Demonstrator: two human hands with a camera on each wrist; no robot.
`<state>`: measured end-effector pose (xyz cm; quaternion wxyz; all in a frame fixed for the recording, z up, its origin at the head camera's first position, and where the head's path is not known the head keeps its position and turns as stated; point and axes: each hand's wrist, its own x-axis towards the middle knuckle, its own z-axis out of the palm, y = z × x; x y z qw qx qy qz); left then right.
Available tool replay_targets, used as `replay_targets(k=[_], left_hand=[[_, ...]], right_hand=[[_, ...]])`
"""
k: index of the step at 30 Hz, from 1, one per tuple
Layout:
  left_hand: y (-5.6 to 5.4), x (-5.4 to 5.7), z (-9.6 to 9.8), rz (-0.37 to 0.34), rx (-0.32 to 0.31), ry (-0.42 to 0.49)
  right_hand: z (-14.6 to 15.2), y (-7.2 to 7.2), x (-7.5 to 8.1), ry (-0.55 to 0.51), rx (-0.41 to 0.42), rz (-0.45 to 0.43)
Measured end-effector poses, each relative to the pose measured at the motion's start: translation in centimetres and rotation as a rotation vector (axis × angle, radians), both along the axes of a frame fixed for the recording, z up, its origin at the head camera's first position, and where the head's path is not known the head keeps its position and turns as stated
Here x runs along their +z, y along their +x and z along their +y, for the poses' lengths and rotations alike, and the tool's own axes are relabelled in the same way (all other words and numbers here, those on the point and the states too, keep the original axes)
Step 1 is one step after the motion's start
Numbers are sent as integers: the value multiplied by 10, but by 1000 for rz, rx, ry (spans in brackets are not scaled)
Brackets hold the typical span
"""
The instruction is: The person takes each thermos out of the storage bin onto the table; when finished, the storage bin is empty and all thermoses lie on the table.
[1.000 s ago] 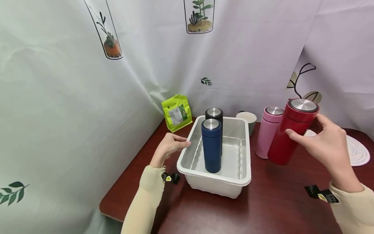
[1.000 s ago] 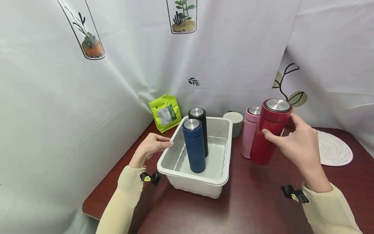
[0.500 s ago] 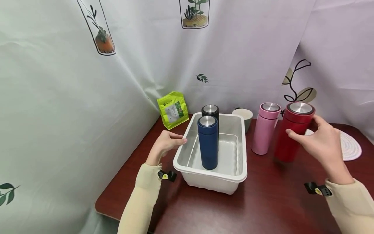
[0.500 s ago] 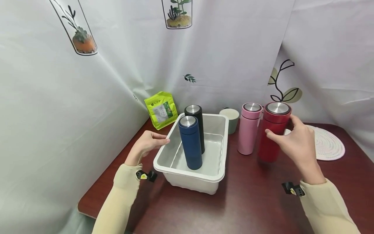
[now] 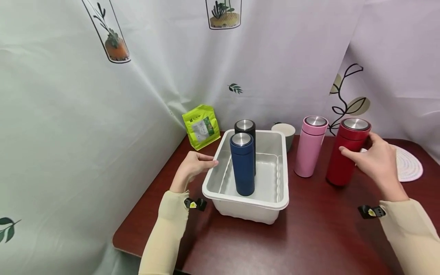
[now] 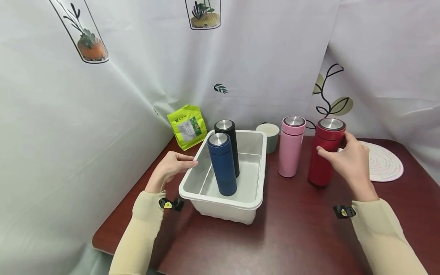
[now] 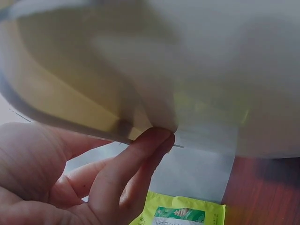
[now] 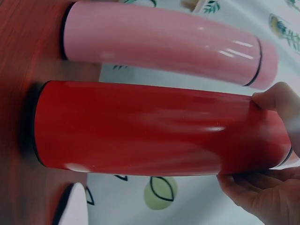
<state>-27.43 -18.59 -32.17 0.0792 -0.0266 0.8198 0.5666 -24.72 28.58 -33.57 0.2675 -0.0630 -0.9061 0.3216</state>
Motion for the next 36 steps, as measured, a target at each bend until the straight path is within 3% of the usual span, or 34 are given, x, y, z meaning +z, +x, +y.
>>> replay_targets(k=[5, 10, 25, 29, 36], left_hand=[[0, 0, -1, 0, 8, -6], [1, -3, 0, -11, -1, -12], [-1, -1, -5, 5, -19, -23], [-1, -1, -6, 7, -21, -27], [-2, -2, -4, 0, -20, -6]], right_hand=[[3, -6, -4, -9, 0, -11], [5, -2, -7, -5, -7, -22], [-2, -3, -2, -22, 54, -78], [-2, 2, 2, -41, 40, -98], [-5, 20, 5, -182, -21, -34]])
